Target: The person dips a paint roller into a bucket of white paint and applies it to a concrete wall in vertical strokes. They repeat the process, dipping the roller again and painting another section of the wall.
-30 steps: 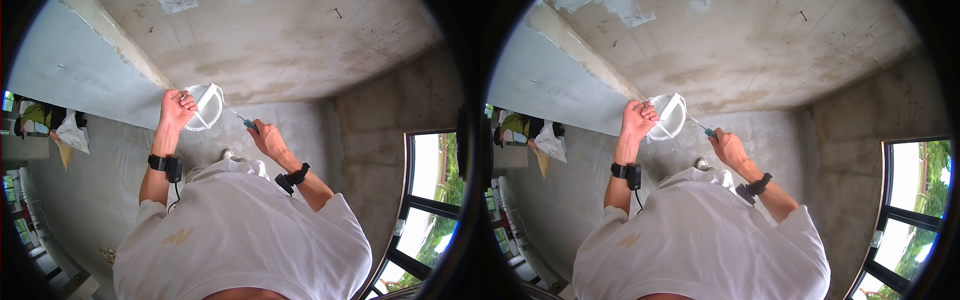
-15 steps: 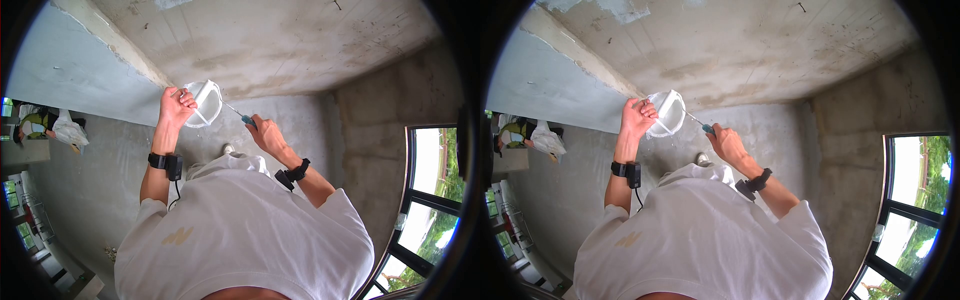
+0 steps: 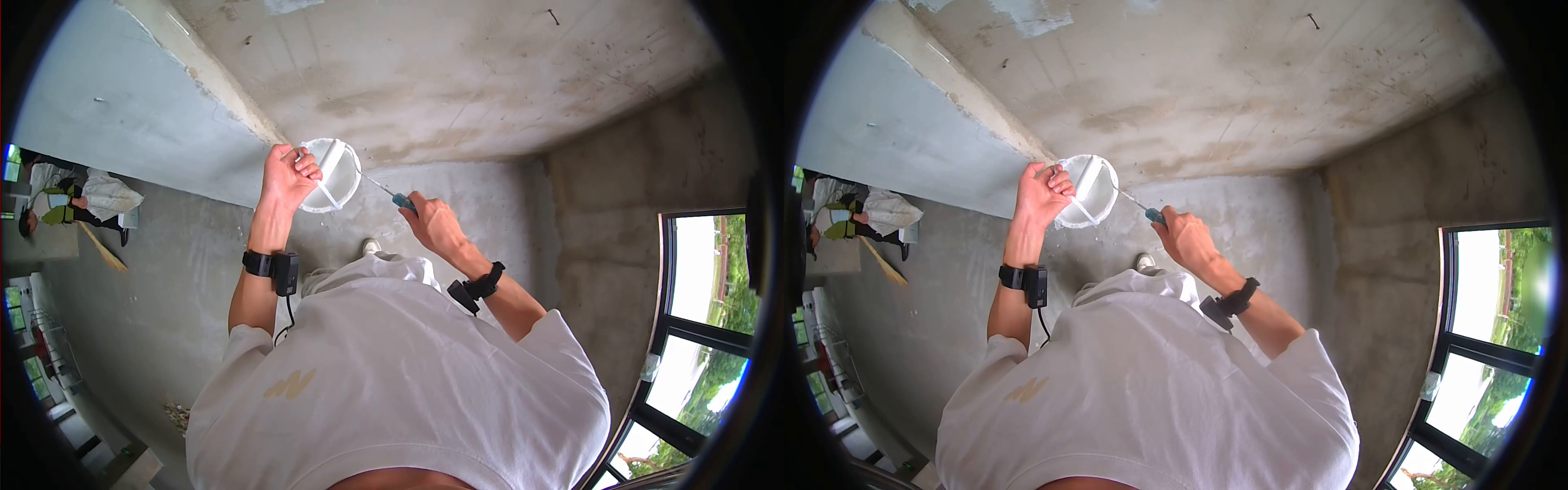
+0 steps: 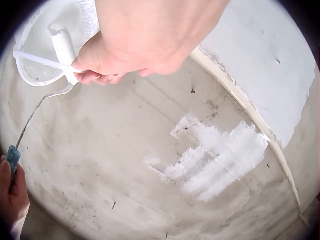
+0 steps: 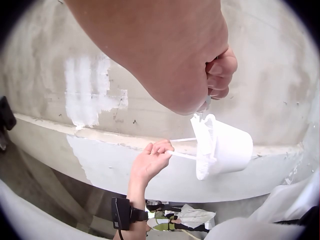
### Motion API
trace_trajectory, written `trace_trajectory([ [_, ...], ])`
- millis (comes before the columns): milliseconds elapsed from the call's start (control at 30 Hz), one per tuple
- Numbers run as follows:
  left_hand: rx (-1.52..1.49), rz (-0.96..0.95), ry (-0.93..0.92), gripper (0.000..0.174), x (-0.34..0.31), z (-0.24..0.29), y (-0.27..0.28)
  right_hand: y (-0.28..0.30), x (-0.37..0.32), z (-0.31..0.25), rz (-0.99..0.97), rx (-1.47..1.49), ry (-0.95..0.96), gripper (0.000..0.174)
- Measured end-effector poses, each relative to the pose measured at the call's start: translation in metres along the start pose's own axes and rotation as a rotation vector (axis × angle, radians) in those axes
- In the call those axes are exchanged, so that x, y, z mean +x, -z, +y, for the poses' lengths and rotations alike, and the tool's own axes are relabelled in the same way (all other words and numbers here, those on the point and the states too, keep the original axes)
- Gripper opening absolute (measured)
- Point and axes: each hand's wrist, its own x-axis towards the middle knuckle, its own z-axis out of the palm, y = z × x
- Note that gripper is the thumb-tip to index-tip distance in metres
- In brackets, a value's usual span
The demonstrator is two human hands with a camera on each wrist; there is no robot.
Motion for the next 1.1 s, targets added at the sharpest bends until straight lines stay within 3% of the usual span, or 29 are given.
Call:
trace_trajectory([
  [667, -0.034, 0.003, -0.024, 0.025, -0.005, 0.003, 0.005, 0.014, 0.006, -0.016, -0.035, -0.092, 0.042, 0.024],
  [1033, -0.021, -0.044, -0.049, 0.025, -0.018, 0.015, -0.008, 0.061, 0.01, -0.036, -0.07, 0.122, -0.117, 0.024],
  [1100, -0.004, -0.034, -0.067, 0.024, -0.02, 0.015, -0.016, 0.061, 0.007, -0.036, -0.064, 0.094, -0.066, 0.024],
])
